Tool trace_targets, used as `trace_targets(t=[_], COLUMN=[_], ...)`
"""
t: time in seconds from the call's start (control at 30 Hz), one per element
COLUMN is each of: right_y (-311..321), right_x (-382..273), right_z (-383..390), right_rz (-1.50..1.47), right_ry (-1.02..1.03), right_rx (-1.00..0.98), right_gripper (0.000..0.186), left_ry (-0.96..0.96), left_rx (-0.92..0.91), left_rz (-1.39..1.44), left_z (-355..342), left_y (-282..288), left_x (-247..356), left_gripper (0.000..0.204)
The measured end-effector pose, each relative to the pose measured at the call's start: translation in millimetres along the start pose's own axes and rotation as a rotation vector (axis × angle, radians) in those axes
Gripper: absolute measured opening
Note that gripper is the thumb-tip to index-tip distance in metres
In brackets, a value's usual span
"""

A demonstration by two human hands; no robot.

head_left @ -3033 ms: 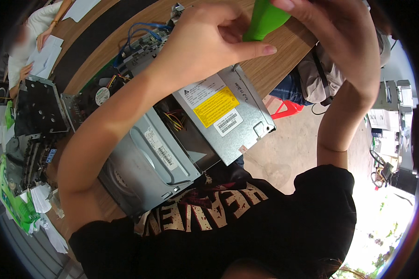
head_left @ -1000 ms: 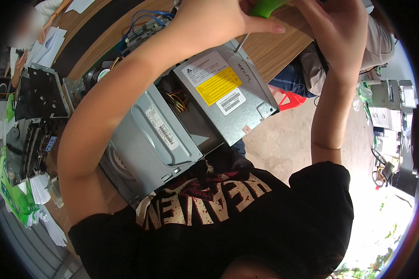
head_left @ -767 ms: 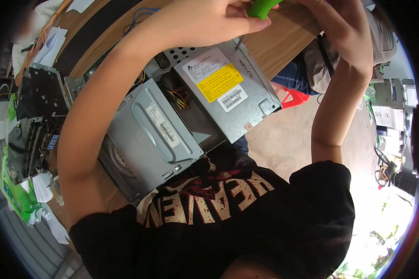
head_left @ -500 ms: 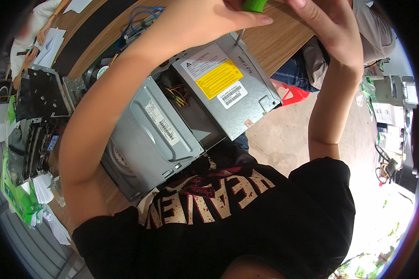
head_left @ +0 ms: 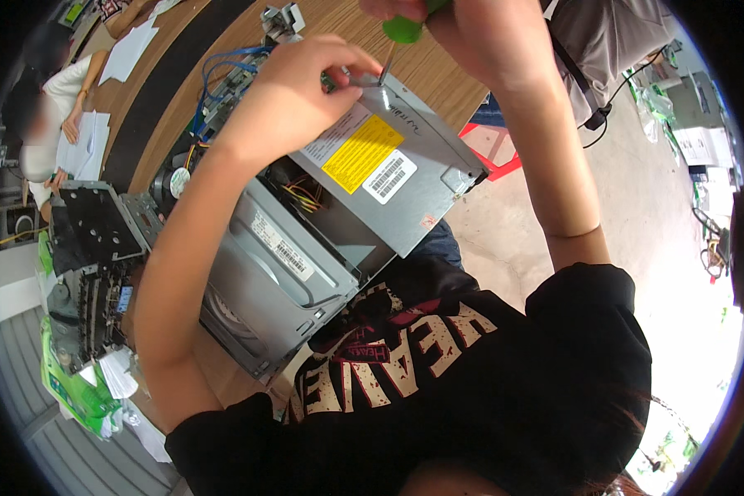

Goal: The person disassembles a desktop computer by removing the side panel by hand, then uses a screwdriver to unscrew and remove the power supply and an optical drive from the chassis.

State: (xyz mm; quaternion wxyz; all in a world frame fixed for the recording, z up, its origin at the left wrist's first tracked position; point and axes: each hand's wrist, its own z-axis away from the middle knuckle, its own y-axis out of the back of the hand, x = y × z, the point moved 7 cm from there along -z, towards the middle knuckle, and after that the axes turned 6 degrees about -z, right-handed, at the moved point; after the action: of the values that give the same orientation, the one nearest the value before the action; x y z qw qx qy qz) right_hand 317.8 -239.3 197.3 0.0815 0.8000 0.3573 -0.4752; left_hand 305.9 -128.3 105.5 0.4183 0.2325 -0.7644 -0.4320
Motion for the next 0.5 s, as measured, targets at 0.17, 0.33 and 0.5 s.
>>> trace_targets(t=[0.17, 0.33, 0.5], right_y=[2.1, 6.1, 26.2], right_x=[5.5, 2.5, -50.6], right_z=[-9.7, -14.7, 7.6], right_rz=[-0.13, -0.141, 0.309], right_ry=[-0.132, -0.008, 0.284], right_rx=[-0.098, -0.085, 0.109], right_gripper=[0.031, 0.027, 0.025], left_ry=[0.1, 0.079, -0.056], left_rx=[-0.068, -0.011, -0.024], left_rz=[0.089, 0.004, -0.082], left_z=[-8.5, -12.9, -13.9], left_y=[-12.8, -13.7, -19.9], left_x=[-4.4, -1.4, 4.9], left_gripper=[0.017, 0.013, 0.012])
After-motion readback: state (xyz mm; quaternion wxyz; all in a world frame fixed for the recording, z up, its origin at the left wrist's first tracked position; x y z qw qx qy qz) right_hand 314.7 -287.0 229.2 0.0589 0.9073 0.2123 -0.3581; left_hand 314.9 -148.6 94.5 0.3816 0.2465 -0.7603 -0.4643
